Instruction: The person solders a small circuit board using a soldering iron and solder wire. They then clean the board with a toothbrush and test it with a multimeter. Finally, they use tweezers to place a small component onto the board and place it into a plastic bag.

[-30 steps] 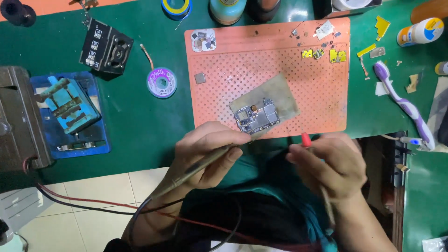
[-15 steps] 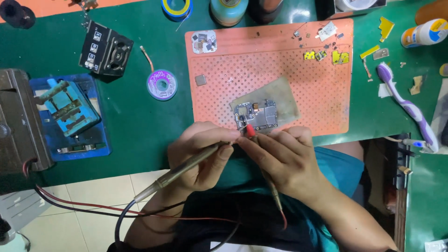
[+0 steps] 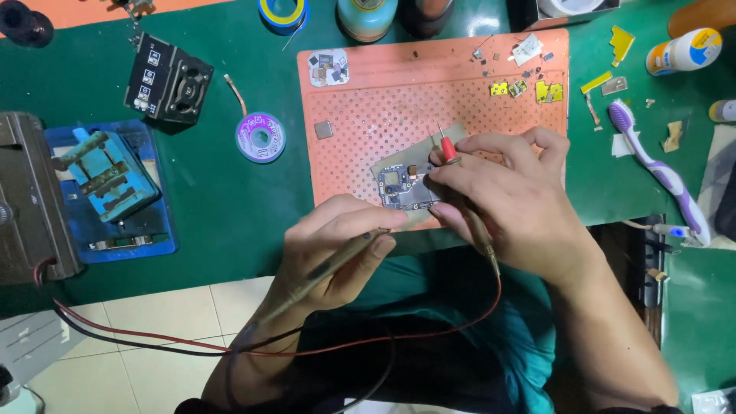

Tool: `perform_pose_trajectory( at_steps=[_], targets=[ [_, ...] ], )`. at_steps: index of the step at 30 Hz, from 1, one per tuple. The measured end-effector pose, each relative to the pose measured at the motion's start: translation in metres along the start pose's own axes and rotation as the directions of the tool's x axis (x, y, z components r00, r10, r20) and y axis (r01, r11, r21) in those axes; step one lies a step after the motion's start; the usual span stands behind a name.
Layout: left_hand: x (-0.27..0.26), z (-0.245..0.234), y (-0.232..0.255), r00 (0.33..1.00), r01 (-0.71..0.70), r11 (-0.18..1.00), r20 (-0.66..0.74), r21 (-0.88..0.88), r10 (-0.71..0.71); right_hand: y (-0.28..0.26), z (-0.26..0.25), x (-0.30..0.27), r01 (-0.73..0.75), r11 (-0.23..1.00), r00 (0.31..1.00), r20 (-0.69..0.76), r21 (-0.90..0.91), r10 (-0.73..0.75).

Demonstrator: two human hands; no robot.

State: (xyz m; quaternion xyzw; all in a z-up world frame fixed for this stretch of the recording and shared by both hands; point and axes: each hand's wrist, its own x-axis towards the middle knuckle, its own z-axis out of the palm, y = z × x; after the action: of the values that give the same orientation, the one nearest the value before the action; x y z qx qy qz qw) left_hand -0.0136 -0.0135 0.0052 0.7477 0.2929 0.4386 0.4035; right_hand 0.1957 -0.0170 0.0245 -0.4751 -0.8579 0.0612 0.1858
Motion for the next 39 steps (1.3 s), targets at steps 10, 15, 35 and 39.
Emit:
perform_pose_trajectory(
  at_steps=[10, 15, 35, 39],
  targets=[
    [0.005, 0.006, -0.006, 0.998, 0.042, 0.999, 0.050, -0.008, -0.042, -0.012, 0.011, -0.029, -0.146, 0.981, 0.963, -0.206, 0.130, 0.171],
    [0.007, 0.011, -0.004, 0.994, 0.105, 0.995, -0.011, -0.001, -0.105, -0.020, 0.024, -0.051, 0.037, 0.897, 0.940, -0.319, 0.441, 0.118],
    [0.008, 0.016, -0.008, 0.998, 0.059, 0.993, 0.024, 0.103, -0.062, -0.017, 0.028, -0.038, -0.020, 0.898, 0.937, -0.304, 0.441, 0.170],
    [0.009, 0.015, -0.009, 0.998, 0.058, 0.995, 0.034, 0.076, -0.061, -0.017, 0.029, -0.039, -0.031, 0.896, 0.935, -0.303, 0.444, 0.182]
  ],
)
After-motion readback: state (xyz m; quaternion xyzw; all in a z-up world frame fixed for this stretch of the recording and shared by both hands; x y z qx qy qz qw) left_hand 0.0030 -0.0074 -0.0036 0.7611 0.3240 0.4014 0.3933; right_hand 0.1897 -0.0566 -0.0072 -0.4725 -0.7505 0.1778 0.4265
